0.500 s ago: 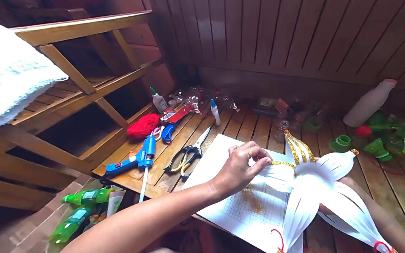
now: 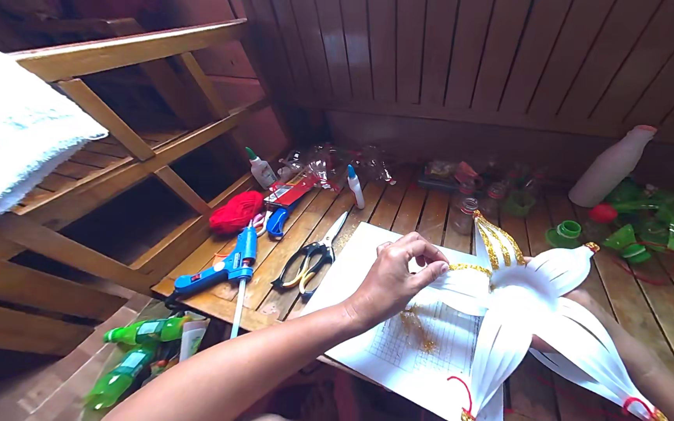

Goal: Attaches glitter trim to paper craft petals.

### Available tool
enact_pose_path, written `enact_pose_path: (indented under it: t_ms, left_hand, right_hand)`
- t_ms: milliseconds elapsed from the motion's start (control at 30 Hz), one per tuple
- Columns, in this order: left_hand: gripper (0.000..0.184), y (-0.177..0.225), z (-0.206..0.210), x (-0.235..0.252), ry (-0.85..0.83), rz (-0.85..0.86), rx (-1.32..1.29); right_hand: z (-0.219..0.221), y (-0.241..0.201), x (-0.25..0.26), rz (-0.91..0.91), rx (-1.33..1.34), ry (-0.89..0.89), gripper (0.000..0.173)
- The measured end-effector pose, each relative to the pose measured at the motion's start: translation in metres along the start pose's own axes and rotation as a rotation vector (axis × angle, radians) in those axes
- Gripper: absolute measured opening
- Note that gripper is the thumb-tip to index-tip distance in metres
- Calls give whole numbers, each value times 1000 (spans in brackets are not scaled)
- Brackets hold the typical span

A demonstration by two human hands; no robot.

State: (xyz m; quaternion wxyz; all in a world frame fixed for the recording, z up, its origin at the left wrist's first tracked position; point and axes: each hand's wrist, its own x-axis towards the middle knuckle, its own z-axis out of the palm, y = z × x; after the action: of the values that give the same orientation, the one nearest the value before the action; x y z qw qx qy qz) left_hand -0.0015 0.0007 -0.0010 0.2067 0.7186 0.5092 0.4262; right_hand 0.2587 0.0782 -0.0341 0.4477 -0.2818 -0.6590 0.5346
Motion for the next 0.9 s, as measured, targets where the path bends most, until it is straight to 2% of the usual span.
enact_pose_path:
  t_ms: [167,200,267,333,433,533,633,700,733,800,900]
  left_hand:
    - [17,1,-2,1,-1,-19,-36]
    - [17,0,-2,1,2,-16,-44]
    - [19,-1,-2,1,3,-9,-46]
    - [20,-1,-1,0,14,3,-33]
    - [21,-1,0,-1,36,24,-13]
    - [22,0,-1,-2,41,29,18]
    - [21,1,0,-3,48,36,39]
    - [21,0,1,-4,58,55,56]
    - [21,0,2,-5,69,74,68]
    - [21,-2,3,-7,91,121,84]
    - [25,-5,4,-11,128,195,114]
  right_hand:
    - [25,-35,4,296,7,206,24]
    - [20,-24,4,228,21,195,23]
    - [-9,16,6,-89,-53,-30,17]
    - [-15,19,6,-212,-193,-93,16]
    - [-2,-26,-10,-135,-456,-140,23]
    - [0,-36,-15,-112,-512,-165,26]
    - [-1,-23,-10,-39,-279,-61,17]
    - [-6,1,-4,-82,-68,-28,17]
    - [-7,6,-4,-140,-57,-48,17]
    - [-1,-6,-7,-162,-181,-28,16]
    - [18,-68,-25,-37,-583,-94,20]
